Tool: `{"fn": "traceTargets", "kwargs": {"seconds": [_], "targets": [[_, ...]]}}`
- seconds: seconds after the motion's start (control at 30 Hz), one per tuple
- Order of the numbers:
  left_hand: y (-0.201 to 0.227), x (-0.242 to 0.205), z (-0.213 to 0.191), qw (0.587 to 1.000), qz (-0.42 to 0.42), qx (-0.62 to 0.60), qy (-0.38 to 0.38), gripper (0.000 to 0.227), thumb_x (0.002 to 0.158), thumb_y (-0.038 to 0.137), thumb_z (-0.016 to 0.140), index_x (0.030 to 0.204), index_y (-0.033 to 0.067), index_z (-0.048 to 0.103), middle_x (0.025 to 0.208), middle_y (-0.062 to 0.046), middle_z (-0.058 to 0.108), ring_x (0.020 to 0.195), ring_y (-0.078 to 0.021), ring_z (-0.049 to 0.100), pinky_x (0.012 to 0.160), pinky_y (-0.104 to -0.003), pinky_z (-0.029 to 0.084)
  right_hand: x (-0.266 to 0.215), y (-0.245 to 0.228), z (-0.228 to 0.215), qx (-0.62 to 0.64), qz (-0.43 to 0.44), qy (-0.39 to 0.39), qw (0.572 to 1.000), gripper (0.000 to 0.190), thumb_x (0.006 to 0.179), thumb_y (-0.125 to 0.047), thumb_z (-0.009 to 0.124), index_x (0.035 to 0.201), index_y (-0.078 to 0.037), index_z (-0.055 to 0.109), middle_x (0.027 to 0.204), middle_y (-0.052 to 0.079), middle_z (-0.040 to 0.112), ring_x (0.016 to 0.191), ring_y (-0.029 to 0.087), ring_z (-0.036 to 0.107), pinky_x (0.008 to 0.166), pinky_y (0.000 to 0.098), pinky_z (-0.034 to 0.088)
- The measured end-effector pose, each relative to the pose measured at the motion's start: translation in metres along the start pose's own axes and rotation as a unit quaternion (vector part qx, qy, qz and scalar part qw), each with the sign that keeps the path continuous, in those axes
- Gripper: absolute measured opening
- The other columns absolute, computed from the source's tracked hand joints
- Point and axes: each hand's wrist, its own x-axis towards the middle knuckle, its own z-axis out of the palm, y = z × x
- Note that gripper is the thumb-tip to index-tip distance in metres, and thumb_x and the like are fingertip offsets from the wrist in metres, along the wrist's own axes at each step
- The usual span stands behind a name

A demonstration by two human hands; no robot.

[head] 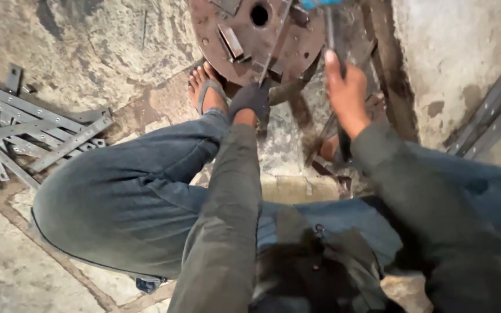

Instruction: Manufacturing and assembling metal strips on a circular jig using a hammer.

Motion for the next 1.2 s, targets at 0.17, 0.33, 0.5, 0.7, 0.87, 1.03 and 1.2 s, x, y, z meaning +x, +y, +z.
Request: {"fn": "traceTargets", "kwargs": {"seconds": [0.17, 0.33, 0.5, 0.7, 0.87, 1.03, 1.2], "targets": [[0.024, 0.001, -0.021, 0.964, -0.206, -0.164, 0.029, 0.05, 0.098, 0.053, 0.053, 0.128, 0.0154, 0.068, 0.123, -0.021, 0.068, 0.117, -0.0426, 0.064, 0.098, -0.054, 0.05, -0.014, 0.037, 0.006, 0.038, -0.043, -0.019, 0.998, 0.07, 0.104, -0.064, 0.06, 0.08, 0.002, 0.061, 0.066, 0.012, 0.056, 0.063, 0.024, 0.055, 0.06, 0.0428, 0.043], [-0.018, 0.057, 0.023, 0.98, -0.162, -0.114, 0.014, 0.044, 0.097, 0.04, 0.054, 0.123, 0.0116, 0.076, 0.126, -0.02, 0.071, 0.119, -0.0387, 0.067, 0.101, -0.051, 0.052, -0.022, 0.021, 0.023, -0.138, -0.051, -0.098, 0.984, 0.072, 0.1, -0.07, 0.059, 0.082, 0.0, 0.066, 0.066, 0.017, 0.062, 0.062, 0.035, 0.063, 0.06, 0.0496, 0.046], [-0.006, 0.053, 0.022, 0.982, -0.139, -0.123, 0.033, 0.043, 0.096, 0.04, 0.054, 0.123, 0.0117, 0.073, 0.125, -0.021, 0.07, 0.117, -0.0403, 0.066, 0.099, -0.052, 0.051, -0.052, -0.014, 0.011, -0.22, -0.038, -0.134, 0.966, 0.067, 0.093, -0.071, 0.062, 0.092, -0.005, 0.07, 0.068, 0.02, 0.064, 0.066, 0.041, 0.065, 0.061, 0.0538, 0.048], [0.005, 0.034, 0.015, 0.981, -0.125, -0.135, 0.059, 0.042, 0.095, 0.04, 0.054, 0.123, 0.0119, 0.07, 0.123, -0.022, 0.068, 0.115, -0.0421, 0.064, 0.096, -0.053, 0.051, -0.033, 0.013, 0.008, -0.143, -0.105, -0.068, 0.982, 0.066, 0.096, -0.069, 0.06, 0.096, -0.003, 0.07, 0.07, 0.021, 0.063, 0.066, 0.041, 0.065, 0.062, 0.0505, 0.048], [-0.009, 0.047, 0.022, 0.983, -0.138, -0.116, 0.041, 0.042, 0.095, 0.035, 0.051, 0.119, 0.0093, 0.073, 0.123, -0.023, 0.069, 0.114, -0.0434, 0.066, 0.097, -0.055, 0.052, 0.004, 0.043, 0.009, -0.155, -0.04, -0.07, 0.985, 0.072, 0.099, -0.071, 0.059, 0.084, -0.002, 0.068, 0.069, 0.02, 0.063, 0.068, 0.041, 0.065, 0.063, 0.0498, 0.047], [0.007, 0.001, 0.004, 0.971, -0.176, -0.16, 0.02, 0.048, 0.094, 0.046, 0.046, 0.122, 0.0129, 0.067, 0.121, -0.023, 0.065, 0.112, -0.0456, 0.061, 0.094, -0.056, 0.048, 0.012, 0.017, -0.008, -0.134, -0.13, 0.014, 0.982, 0.075, 0.103, -0.072, 0.057, 0.088, 0.0, 0.07, 0.072, 0.022, 0.063, 0.071, 0.042, 0.065, 0.063, 0.0493, 0.046], [0.007, -0.022, -0.002, 0.962, -0.219, -0.16, 0.018, 0.047, 0.093, 0.044, 0.05, 0.122, 0.0129, 0.07, 0.124, -0.023, 0.066, 0.117, -0.0439, 0.062, 0.099, -0.054, 0.049, 0.023, 0.034, 0.015, -0.073, -0.112, -0.006, 0.991, 0.074, 0.1, -0.07, 0.057, 0.087, 0.003, 0.066, 0.07, 0.024, 0.062, 0.068, 0.044, 0.063, 0.064, 0.0519, 0.046]]}}
